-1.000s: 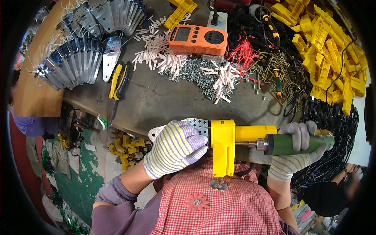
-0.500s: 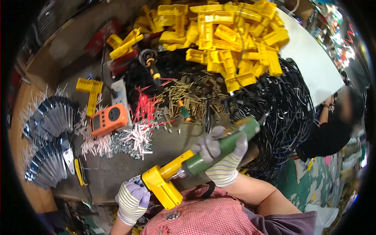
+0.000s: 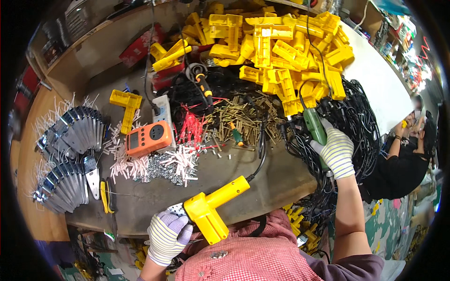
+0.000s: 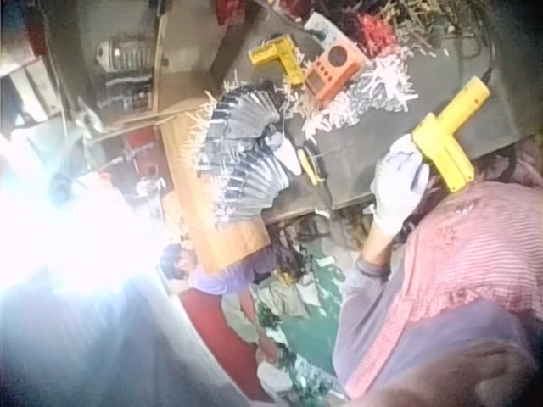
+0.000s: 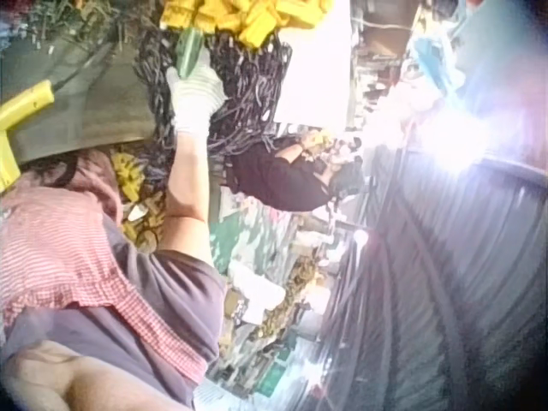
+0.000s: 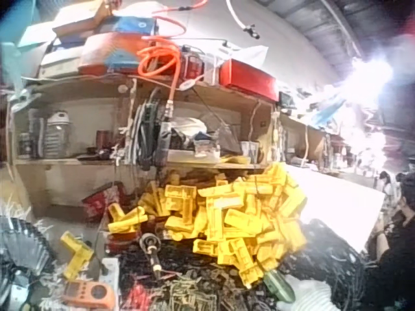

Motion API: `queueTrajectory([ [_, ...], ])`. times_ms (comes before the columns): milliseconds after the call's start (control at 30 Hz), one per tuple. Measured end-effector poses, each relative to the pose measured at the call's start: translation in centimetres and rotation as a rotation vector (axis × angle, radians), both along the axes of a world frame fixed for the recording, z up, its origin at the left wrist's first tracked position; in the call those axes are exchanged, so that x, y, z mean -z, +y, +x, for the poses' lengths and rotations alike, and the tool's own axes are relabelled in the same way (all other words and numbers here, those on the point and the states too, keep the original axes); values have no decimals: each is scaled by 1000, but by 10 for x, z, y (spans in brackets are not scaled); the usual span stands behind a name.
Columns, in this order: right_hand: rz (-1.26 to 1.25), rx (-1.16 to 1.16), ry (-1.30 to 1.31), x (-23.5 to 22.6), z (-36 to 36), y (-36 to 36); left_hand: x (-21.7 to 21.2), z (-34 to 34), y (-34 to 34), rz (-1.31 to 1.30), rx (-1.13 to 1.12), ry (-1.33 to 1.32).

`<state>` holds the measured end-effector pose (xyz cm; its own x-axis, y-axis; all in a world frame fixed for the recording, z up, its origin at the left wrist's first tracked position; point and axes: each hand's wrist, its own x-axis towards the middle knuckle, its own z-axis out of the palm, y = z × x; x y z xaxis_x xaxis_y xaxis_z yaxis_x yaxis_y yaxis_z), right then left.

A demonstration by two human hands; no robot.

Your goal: Assembling a yellow handheld electronic device by soldering wires and installing components into a plastic housing.

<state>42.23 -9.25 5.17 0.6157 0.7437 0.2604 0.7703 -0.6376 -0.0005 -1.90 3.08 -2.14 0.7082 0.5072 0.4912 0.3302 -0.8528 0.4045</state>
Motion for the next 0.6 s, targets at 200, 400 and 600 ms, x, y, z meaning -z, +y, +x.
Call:
queueTrajectory([
  [200,410,-377,-341,11,-27,69,-13,-19,-5,-56,-159,297],
  [400,79,-309,-65,51,-27,204,-8,-27,-1,-116,-145,290],
  [600,686,-452,76,34,-47,200,-13,-50,0,164,-531,205],
])
